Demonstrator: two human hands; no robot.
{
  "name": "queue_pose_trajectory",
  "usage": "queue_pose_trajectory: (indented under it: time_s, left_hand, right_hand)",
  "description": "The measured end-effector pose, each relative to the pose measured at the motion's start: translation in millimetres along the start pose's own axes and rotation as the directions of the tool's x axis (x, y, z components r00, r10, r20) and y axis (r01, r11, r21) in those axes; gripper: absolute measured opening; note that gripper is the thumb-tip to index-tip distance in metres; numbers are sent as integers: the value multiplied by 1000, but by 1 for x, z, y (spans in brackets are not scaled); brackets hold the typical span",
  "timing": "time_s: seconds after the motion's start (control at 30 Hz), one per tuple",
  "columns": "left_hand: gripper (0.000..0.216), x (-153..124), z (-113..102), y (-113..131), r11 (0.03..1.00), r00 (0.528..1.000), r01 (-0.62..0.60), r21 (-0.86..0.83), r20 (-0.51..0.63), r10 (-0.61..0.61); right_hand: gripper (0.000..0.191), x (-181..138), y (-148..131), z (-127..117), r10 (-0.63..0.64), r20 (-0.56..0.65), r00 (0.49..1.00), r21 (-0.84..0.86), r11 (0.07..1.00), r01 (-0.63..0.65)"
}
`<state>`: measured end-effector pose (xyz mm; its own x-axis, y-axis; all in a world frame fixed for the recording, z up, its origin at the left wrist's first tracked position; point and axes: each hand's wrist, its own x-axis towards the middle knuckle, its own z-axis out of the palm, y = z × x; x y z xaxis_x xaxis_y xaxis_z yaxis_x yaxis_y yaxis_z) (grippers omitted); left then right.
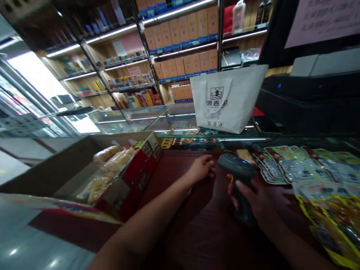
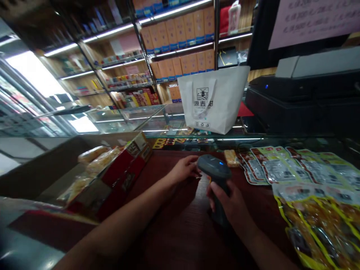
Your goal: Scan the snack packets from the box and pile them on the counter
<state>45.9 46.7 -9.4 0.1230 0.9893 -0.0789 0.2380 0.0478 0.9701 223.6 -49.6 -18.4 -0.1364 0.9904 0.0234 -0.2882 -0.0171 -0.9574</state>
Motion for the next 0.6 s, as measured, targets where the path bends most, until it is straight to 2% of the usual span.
queue_pose_trajectory:
  time_s: [0.03, 0.07, 0.13, 0.2, 0.27, 0.3, 0.33, 0.37, 0.4, 0.43, 0.5, 0.6]
  left_hand:
    - [30, -23, -18, 5, 990, 996, -86, 115, -27, 90]
    - [28, -46, -38, 12, 942, 971, -209, 261, -57, 231]
    - [24, -89, -85, 28, 792, 889, -341, 507, -101, 447]
    - [24, -121, -143, 47, 668, 817, -321, 672, -160, 554]
    - [25, -136, -212, 66, 584, 742, -144, 799, -303, 598]
    - [24, -138, -247, 73, 549, 701, -14, 836, -384, 602]
    - [20, -136, -281, 78, 515, 679, 120, 849, -449, 581]
    - [14, -131, -311, 81, 485, 694, 247, 839, -502, 516]
    - [12, -126, -335, 81, 454, 729, 368, 811, -555, 400]
    - [20, -120, -353, 80, 421, 756, 453, 786, -589, 285]
    - [34, -110, -371, 73, 394, 779, 528, 752, -614, 126]
    - [39, -103, -368, 61, 424, 799, 512, 747, -595, 82]
  right_hand:
    - [39, 0, 1, -1, 2, 12, 1000, -10, 1000, -2]
    - [39, -1, 2, -1, 4, 18, 1000, -18, 1000, -4]
    - [41, -1, 4, -2, 10, 3, 1000, -27, 1000, -10]
    - [44, -1, 4, -1, 18, -25, 1000, -19, 1000, -19]
    - [45, 0, 3, 1, 24, -42, 999, 6, 1000, -23]
    - [46, 0, 2, 3, 23, -43, 999, 22, 1000, -22]
    - [46, 0, 1, 4, 19, -41, 999, 35, 999, -18]
    - [46, 0, 0, 5, 15, -39, 999, 44, 999, -13]
    - [46, 0, -1, 6, 10, -37, 999, 49, 999, -8]
    - [46, 0, -1, 7, 4, -36, 999, 53, 999, -2]
    - [47, 0, 0, 7, -8, -40, 999, 58, 998, 10]
    - [51, 1, 3, 6, -22, -39, 999, 71, 997, 25]
